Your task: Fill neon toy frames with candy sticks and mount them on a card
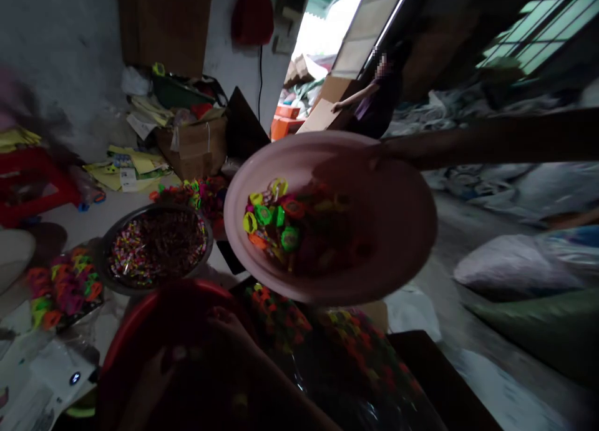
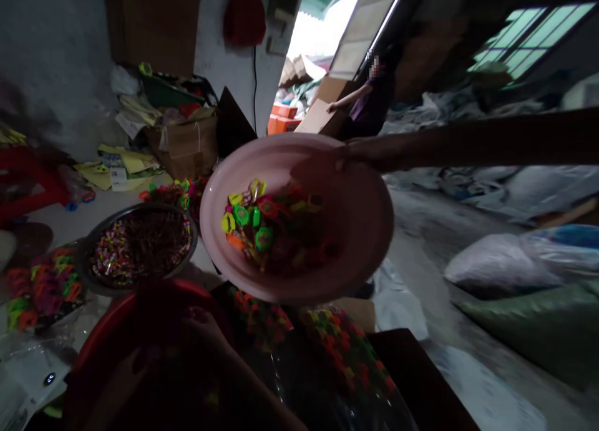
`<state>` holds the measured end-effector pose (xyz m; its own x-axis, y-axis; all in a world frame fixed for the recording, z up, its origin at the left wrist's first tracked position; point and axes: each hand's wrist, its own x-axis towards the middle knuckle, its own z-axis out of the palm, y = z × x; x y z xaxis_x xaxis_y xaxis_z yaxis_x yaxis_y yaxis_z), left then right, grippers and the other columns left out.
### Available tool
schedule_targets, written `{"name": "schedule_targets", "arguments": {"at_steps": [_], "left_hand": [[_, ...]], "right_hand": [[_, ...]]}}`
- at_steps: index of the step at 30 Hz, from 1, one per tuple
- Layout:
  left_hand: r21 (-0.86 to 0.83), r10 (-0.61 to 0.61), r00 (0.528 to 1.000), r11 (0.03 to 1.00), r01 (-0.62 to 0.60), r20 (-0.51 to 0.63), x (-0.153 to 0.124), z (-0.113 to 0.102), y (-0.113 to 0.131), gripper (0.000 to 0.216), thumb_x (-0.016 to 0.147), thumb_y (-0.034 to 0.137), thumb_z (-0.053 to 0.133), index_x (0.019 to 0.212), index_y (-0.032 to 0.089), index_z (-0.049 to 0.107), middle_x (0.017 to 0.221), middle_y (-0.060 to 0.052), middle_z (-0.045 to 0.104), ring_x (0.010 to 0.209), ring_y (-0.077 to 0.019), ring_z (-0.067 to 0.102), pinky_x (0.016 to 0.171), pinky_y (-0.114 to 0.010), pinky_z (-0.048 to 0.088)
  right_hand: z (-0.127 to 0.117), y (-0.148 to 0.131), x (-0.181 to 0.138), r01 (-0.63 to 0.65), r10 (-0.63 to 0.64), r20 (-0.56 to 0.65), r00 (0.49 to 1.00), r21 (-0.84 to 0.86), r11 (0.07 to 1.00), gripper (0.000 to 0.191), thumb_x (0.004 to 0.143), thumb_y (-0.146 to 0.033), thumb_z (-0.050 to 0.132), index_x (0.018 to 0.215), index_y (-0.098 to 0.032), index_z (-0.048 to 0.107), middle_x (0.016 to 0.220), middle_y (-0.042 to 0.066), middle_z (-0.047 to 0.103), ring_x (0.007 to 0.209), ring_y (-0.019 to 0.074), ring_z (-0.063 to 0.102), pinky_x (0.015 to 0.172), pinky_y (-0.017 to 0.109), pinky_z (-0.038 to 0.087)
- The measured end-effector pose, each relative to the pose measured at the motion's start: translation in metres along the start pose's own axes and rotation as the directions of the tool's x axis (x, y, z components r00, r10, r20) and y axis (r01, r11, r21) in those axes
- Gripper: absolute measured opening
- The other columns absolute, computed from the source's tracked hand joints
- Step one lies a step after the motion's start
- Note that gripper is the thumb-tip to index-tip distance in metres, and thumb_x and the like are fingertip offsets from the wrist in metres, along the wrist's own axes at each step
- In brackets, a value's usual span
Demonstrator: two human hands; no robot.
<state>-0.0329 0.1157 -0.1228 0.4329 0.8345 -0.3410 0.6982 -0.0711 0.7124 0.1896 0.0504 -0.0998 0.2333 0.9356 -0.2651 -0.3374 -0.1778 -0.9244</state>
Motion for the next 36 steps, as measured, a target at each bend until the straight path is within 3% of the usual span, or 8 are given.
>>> {"name": "schedule_targets", "arguments": {"at_steps": [3,6,9,13,20,28,36], "left_hand": [[-0.094,-0.021,0.999,0.995,0.024,0.033,0.004,0.008,-0.015,0.059,0.066,0.040,0.053,0.119,0.014,0.056,0.125,-0.015,0.063,0.118,-0.0289,0.058,0.100,-0.036,0.045],[-0.133,-0.067,0.998,0.989,0.066,0.000,-0.001,0.004,-0.014,0.063,0.065,0.047,0.051,0.114,0.009,0.057,0.120,-0.019,0.065,0.115,-0.0308,0.060,0.099,-0.038,0.046],[-0.169,-0.033,0.999,0.985,0.031,-0.009,-0.011,-0.004,-0.001,0.052,0.068,0.051,0.051,0.102,0.014,0.061,0.109,-0.014,0.071,0.106,-0.0293,0.064,0.092,-0.035,0.051],[-0.147,0.046,0.999,0.988,-0.046,-0.004,-0.028,-0.014,0.018,0.031,0.083,0.047,0.051,0.095,0.021,0.064,0.094,-0.004,0.072,0.091,-0.0238,0.068,0.078,-0.032,0.055],[-0.109,0.071,0.997,0.991,-0.075,-0.040,-0.048,-0.022,0.030,0.030,0.091,0.038,0.054,0.112,0.016,0.060,0.113,-0.007,0.061,0.097,-0.0200,0.061,0.083,-0.038,0.054],[-0.104,0.061,0.993,0.992,-0.072,-0.104,-0.055,-0.022,0.030,0.031,0.091,0.036,0.055,0.115,0.017,0.058,0.117,-0.007,0.060,0.100,-0.0211,0.060,0.085,-0.039,0.053],[-0.120,0.064,0.991,0.990,-0.078,-0.115,-0.055,-0.018,0.026,0.030,0.091,0.035,0.055,0.115,0.017,0.058,0.116,-0.008,0.060,0.098,-0.0194,0.061,0.083,-0.038,0.054]], "right_hand": [[-0.002,-0.002,-0.002,0.015,-0.015,0.014,1.000,-0.044,0.999,0.021,0.093,-0.036,0.054,0.108,-0.022,0.062,0.118,0.006,0.059,0.100,0.0192,0.060,0.083,0.033,0.052],[-0.002,-0.003,-0.004,0.014,-0.012,0.026,1.000,-0.080,0.997,0.025,0.093,-0.036,0.055,0.112,-0.020,0.061,0.119,0.006,0.058,0.102,0.0211,0.060,0.085,0.036,0.052],[0.001,-0.003,-0.004,0.001,0.006,0.059,0.998,-0.119,0.993,0.035,0.092,-0.035,0.057,0.119,-0.013,0.056,0.117,0.008,0.058,0.100,0.0221,0.060,0.084,0.041,0.053],[0.009,-0.001,-0.004,-0.027,0.049,0.127,0.991,-0.168,0.985,0.031,0.092,-0.035,0.057,0.115,-0.014,0.058,0.114,0.007,0.060,0.099,0.0214,0.060,0.084,0.039,0.053],[0.019,0.001,-0.010,-0.061,0.105,0.216,0.971,-0.203,0.977,0.034,0.092,-0.035,0.057,0.118,-0.014,0.057,0.119,0.007,0.058,0.102,0.0227,0.060,0.085,0.041,0.053],[0.028,0.003,-0.007,-0.079,0.148,0.316,0.937,-0.222,0.972,0.034,0.092,-0.035,0.057,0.119,-0.014,0.056,0.118,0.008,0.058,0.102,0.0225,0.060,0.085,0.041,0.053],[0.028,0.002,-0.001,-0.080,0.159,0.343,0.926,-0.234,0.969,0.034,0.092,-0.035,0.057,0.119,-0.014,0.056,0.118,0.008,0.058,0.102,0.0224,0.060,0.085,0.041,0.053]]}}
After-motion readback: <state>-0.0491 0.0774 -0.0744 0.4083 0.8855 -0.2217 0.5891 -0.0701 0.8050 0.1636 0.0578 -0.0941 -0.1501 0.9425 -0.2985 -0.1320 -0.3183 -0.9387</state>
